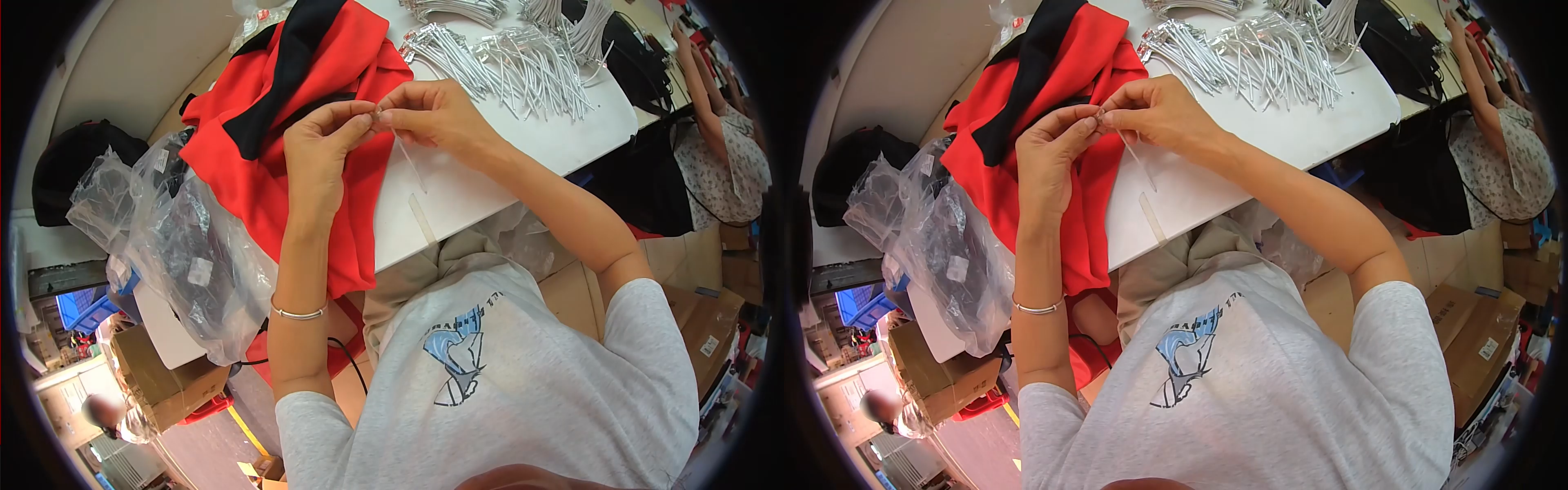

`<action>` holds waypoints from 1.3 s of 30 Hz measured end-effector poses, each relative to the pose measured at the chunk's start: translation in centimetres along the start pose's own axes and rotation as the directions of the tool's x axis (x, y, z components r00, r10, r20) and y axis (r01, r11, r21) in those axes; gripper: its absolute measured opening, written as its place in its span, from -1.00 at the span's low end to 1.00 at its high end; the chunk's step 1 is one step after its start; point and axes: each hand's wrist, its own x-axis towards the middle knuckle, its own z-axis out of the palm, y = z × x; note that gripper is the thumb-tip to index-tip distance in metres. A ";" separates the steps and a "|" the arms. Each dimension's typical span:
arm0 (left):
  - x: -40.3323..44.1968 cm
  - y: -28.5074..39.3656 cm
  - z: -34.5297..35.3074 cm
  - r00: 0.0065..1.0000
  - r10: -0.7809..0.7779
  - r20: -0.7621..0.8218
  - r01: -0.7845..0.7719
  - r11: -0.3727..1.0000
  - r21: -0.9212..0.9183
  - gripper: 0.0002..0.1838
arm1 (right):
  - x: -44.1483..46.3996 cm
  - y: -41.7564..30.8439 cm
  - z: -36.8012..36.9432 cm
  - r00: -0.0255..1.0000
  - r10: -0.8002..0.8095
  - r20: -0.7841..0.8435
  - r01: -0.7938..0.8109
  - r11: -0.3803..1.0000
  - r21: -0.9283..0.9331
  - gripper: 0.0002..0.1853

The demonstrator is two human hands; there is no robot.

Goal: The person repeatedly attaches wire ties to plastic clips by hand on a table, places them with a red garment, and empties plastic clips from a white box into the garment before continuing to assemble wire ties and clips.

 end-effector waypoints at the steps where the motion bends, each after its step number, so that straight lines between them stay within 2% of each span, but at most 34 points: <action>1: 0.1 -0.2 0.0 1.000 0.000 0.004 0.000 1.000 0.000 -0.79 | 0.0 0.1 0.2 1.000 -0.001 -0.004 0.001 1.000 -0.001 -0.89; 5: 0.0 -1.0 0.2 0.998 0.006 -0.059 -0.014 0.992 -0.122 -0.73 | 0.0 0.9 0.3 0.994 -0.105 0.013 0.106 0.993 -0.047 -0.90; 10: -0.2 -1.3 1.1 0.992 0.072 -0.100 -0.085 0.987 -0.134 -0.59 | -0.1 -0.6 -0.6 0.989 -0.032 -0.146 0.031 0.999 -0.011 -0.94; 15: -0.4 -1.3 1.5 0.989 0.108 -0.104 -0.122 0.984 -0.129 -0.47 | 0.0 0.0 0.2 0.980 -0.131 -0.150 0.116 0.988 -0.100 -0.95; 21: -0.6 -1.4 1.5 0.987 0.101 -0.129 -0.111 0.991 -0.076 -0.45 | -0.2 0.0 0.9 0.975 -0.163 -0.148 0.145 0.981 -0.127 -0.93; 25: -0.7 -1.4 1.5 0.991 0.052 -0.123 -0.070 0.987 -0.145 -0.43 | -0.4 0.7 0.5 0.964 -0.243 -0.110 0.192 0.918 -0.347 -0.96; 26: -0.7 -1.4 1.6 0.991 0.054 -0.122 -0.071 0.987 -0.146 -0.43 | -0.4 0.6 0.6 0.963 -0.244 -0.110 0.193 0.917 -0.349 -0.96; 30: -0.8 -1.4 2.1 0.975 0.148 -0.165 -0.171 0.976 -0.135 -0.56 | -0.5 0.2 1.3 0.971 -0.169 -0.166 0.146 0.979 -0.143 -0.93; 31: -0.9 -1.3 1.9 0.975 0.151 -0.162 -0.174 0.975 -0.137 -0.56 | -0.5 0.1 1.6 0.971 -0.173 -0.167 0.149 0.978 -0.146 -0.93; 33: -1.0 -1.4 1.2 0.981 0.046 -0.189 -0.082 0.979 -0.188 -0.65 | -0.6 0.1 1.9 0.972 -0.165 -0.167 0.141 0.979 -0.146 -0.94; 35: -0.7 -1.6 1.4 0.983 -0.065 -0.173 0.020 0.967 -0.252 -0.73 | -0.9 0.0 1.3 0.967 -0.164 -0.195 0.131 0.977 -0.170 -0.94; 36: -0.7 -1.7 1.8 0.988 -0.063 -0.139 0.024 0.964 -0.264 -0.73 | -0.8 0.6 1.2 0.952 -0.228 -0.203 0.177 0.954 -0.243 -0.94; 39: -1.1 -1.6 1.9 0.980 -0.053 -0.194 0.016 0.982 -0.186 -0.81 | -0.6 1.3 1.3 0.915 -0.364 -0.176 0.266 0.870 -0.415 -0.94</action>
